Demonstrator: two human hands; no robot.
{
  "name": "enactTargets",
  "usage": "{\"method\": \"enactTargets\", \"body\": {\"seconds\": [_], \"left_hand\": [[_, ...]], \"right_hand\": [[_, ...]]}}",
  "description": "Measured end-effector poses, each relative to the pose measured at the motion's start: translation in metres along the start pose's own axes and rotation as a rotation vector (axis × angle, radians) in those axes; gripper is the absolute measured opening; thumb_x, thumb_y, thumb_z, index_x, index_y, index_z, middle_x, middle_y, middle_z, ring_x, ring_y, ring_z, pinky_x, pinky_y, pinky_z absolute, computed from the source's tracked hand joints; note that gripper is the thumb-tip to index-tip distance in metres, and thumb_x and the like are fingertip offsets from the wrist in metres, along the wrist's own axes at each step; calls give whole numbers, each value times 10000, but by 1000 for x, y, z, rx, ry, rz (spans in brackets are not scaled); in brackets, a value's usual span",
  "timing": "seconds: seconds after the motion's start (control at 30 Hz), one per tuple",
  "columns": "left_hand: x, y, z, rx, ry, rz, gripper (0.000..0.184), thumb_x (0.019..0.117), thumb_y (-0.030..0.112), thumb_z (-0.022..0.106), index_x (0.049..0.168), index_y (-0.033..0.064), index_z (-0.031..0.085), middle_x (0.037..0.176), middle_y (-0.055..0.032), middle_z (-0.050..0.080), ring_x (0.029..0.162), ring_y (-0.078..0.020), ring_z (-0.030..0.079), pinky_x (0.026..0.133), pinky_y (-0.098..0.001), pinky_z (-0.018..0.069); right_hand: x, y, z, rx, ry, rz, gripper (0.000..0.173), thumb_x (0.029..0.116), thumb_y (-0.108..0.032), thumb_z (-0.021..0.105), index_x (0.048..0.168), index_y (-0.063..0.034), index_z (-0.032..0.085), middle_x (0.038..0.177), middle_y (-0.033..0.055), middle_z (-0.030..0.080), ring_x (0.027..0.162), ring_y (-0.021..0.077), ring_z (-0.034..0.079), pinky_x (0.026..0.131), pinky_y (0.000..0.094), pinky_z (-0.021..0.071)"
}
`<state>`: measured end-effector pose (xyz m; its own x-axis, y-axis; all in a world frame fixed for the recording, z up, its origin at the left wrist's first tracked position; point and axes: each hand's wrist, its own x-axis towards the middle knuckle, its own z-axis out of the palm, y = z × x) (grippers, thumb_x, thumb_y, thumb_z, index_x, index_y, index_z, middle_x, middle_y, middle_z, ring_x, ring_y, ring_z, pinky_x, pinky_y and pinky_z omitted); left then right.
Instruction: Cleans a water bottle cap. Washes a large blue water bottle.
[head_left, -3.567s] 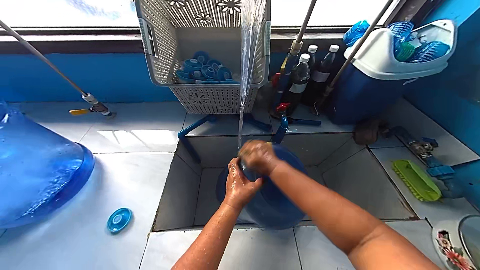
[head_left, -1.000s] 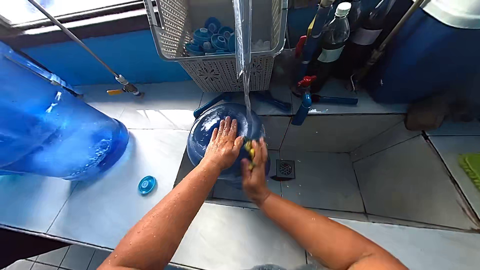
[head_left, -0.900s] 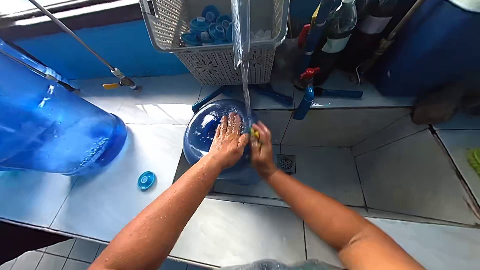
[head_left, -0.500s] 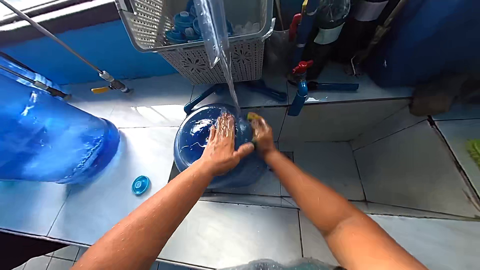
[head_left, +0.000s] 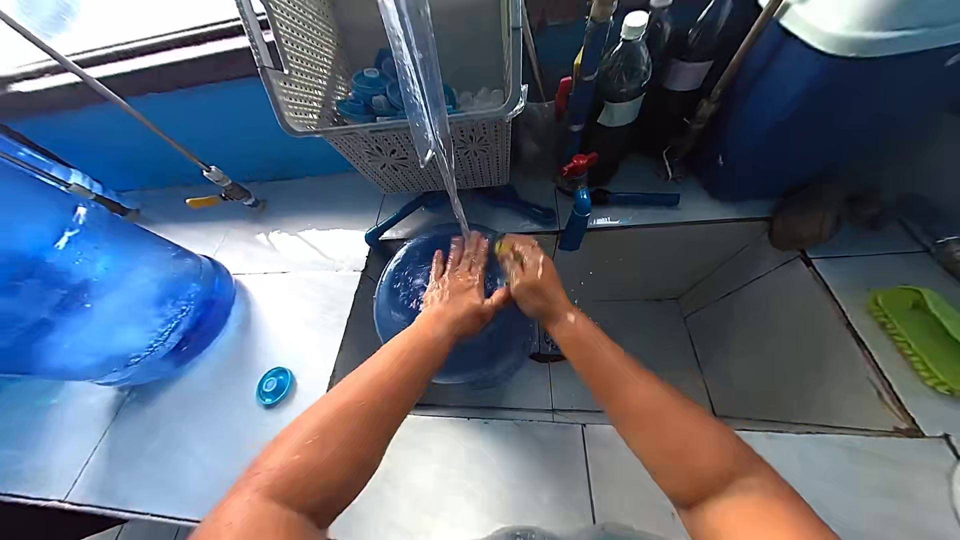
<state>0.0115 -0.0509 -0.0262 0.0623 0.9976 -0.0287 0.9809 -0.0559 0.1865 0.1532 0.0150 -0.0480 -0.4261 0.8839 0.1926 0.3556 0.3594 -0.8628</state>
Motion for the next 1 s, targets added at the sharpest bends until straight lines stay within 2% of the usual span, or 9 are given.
{"method": "enactTargets", "body": {"seconds": [0.07,0.17,0.23,0.33,0.53,0.73,0.83,0.9,1.0], "left_hand": [[2,34,9,-55,16,-80,907,940,492,648,1581,-39,287,1675,-284,129,1555,-474,66,1231,-657,29],[-28,97,27,-141,-258,146,942,971,550,560,1601,-52,201,1688,-269,78,1576,-416,15,1259,-581,-13],[-35,108,18,-164,-372,313,691,1042,415,514,1540,-45,378,1646,-223,296,1554,-343,230,1269,-497,129],[-12,72,5,-274,48,361,328,1040,230,536,1206,3,706,1279,-178,681,1245,-317,628,1071,-484,484],[69,-29,-35,-425,-371,-16,788,885,392,800,1496,16,472,1463,-249,531,1388,-396,482,1157,-596,350],[8,7,22,-808,-120,-97,1110,649,287,954,1525,5,334,1517,-263,400,1350,-382,475,1086,-557,444],[-13,26,37,-887,86,-148,992,615,329,930,1436,6,476,1397,-211,562,1291,-298,553,1075,-496,467],[-33,26,38,-869,98,-191,1086,673,400,860,1534,-5,336,1517,-241,433,1393,-314,450,1143,-478,389],[-43,24,28,-879,83,-278,1155,709,452,844,1559,-30,229,1551,-273,359,1394,-328,443,1140,-461,398]], "right_hand": [[-18,5,-4,-119,89,-172,333,1027,-152,513,1247,6,706,1363,219,637,1322,376,570,1117,560,435],[-8,34,-57,-322,-15,118,408,1111,-227,398,1358,11,618,1379,252,614,1286,413,595,1080,615,446],[-7,47,-78,-446,30,334,430,1123,-252,372,1378,19,588,1369,290,604,1263,470,594,1037,667,444],[-43,48,-58,-554,176,264,409,1104,-203,394,1399,25,562,1451,285,533,1340,462,527,1068,639,441],[-147,14,2,-246,-131,-616,301,1015,-198,530,1187,-112,760,1340,120,691,1349,330,580,1154,510,441],[-42,60,-46,-475,198,-57,364,1049,-137,499,1342,22,646,1434,220,596,1390,397,518,1167,589,378],[-23,7,-3,-247,96,-295,251,949,-67,592,1113,31,754,1212,202,717,1220,346,635,1107,520,444],[-11,5,-9,-248,37,-276,240,977,-73,565,1069,29,763,1157,203,734,1167,351,670,1049,535,490],[8,19,-42,-454,121,222,358,1085,-172,428,1250,48,658,1297,256,650,1252,401,614,1041,593,475]]}}
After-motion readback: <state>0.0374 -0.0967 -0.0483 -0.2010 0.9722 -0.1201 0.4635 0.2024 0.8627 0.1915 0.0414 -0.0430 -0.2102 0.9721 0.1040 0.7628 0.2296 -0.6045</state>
